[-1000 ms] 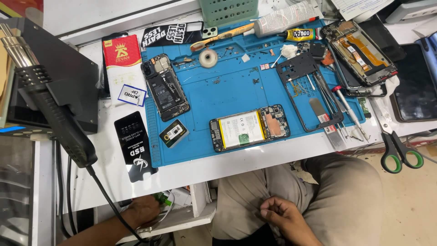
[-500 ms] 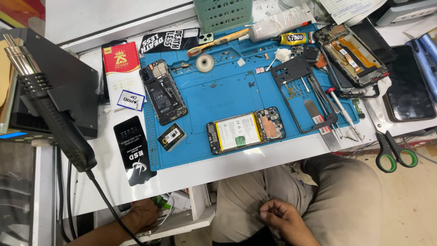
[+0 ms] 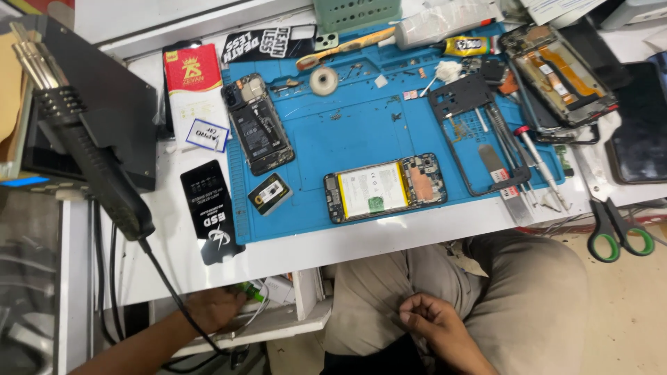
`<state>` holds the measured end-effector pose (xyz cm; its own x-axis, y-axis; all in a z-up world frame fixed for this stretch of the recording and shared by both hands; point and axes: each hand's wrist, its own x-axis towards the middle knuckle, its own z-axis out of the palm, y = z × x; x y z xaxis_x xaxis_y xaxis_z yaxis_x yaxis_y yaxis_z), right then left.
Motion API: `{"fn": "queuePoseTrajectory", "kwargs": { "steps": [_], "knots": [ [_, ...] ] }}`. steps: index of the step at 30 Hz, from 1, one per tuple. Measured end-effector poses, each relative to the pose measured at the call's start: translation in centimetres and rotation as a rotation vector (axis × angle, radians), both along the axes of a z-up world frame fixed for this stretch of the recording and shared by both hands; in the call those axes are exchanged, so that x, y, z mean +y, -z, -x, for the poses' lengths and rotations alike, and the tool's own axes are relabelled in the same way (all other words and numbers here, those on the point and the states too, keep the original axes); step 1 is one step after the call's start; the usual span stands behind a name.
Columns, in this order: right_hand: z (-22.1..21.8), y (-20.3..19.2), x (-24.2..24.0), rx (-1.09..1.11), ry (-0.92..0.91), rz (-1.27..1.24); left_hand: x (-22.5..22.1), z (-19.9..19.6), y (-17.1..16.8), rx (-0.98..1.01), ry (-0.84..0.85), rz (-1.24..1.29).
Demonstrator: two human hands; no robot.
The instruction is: Disassembling, cleaning, and reassembling a mobile phone at a repair bench
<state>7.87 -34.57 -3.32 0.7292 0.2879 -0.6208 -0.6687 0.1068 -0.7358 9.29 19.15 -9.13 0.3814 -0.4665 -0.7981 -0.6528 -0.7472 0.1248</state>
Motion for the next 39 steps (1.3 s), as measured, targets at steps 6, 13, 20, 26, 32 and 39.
{"fn": "queuePoseTrajectory", "kwargs": {
  "steps": [6,13,20,26,32,39],
  "knots": [
    [-0.3,-0.3,0.2,0.001,-0.035,0.121,-0.3,0.6,-9.3,-0.451,-0.274,0.183],
    [-0.4,-2.6,1.1,-0.041,-0.133,0.192,-3.7,4.3,-20.2,-0.181,-1.242,0.208],
    [-0.5,-5.0,4.6,-0.24,-0.331,0.062,-5.0,7.7,-26.9,-0.59,-1.615,0.728],
    [-0.9,-11.2,10.6,-0.537,-0.455,-0.129,-11.4,8.0,-26.7,-0.503,-1.298,0.979],
    [0.2,-11.8,13.0,-0.41,-0.21,-0.368,-19.0,3.9,-23.8,-0.124,-1.315,1.53],
    [-0.4,-11.3,12.1,-0.511,0.071,-0.218,-22.3,3.1,-20.4,-0.023,-1.406,1.623]
  ]
}}
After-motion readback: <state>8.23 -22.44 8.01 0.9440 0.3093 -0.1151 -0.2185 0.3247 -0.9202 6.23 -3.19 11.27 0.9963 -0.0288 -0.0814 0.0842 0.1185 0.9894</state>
